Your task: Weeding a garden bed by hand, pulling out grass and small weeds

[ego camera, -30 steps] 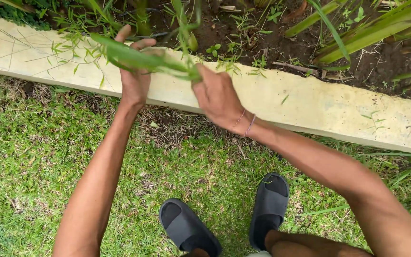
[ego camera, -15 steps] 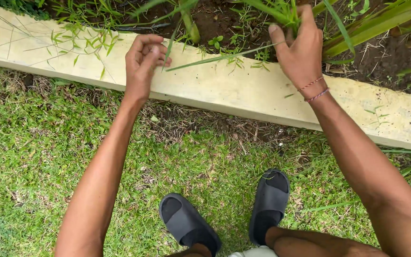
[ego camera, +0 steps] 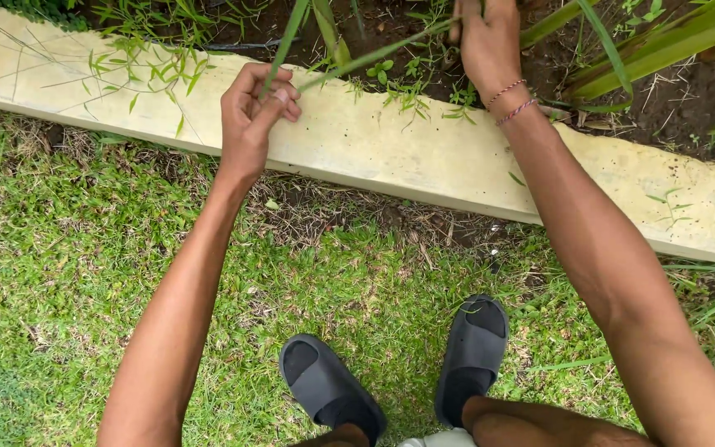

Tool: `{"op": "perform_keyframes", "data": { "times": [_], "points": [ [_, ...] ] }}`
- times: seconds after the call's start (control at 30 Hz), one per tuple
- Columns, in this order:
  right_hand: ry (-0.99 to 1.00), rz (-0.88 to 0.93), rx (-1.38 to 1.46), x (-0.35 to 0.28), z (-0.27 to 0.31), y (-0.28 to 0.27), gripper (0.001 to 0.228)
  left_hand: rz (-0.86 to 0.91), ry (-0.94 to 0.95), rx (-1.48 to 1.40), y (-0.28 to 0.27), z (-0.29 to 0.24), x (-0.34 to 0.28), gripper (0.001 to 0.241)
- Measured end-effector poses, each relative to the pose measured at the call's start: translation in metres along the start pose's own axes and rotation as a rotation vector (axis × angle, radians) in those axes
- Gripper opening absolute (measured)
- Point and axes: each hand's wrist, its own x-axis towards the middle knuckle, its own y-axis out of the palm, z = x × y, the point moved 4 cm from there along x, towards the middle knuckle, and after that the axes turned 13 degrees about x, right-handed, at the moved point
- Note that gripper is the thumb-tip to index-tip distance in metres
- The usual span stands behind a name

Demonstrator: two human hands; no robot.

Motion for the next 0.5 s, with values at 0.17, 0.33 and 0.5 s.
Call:
{"op": "perform_keyframes", "data": {
  "times": [0.17,0.33,0.5],
  "points": [
    [-0.132,-0.193,-0.109,-0.005,-0.024,0.004,0.033,0.013,0.000,0.017,0.002,-0.006,-0.002,0.023],
    [-0.315,-0.176,-0.266,-0.013,0.011,0.011,0.017,0.016,-0.003,0.035,0.003,-0.005,-0.002,0.024],
    [-0.366,-0.148,-0.334,-0.014,0.006,0.015,0.020,0.014,-0.010,0.058,0.002,-0.004,-0.002,0.025]
  ]
}}
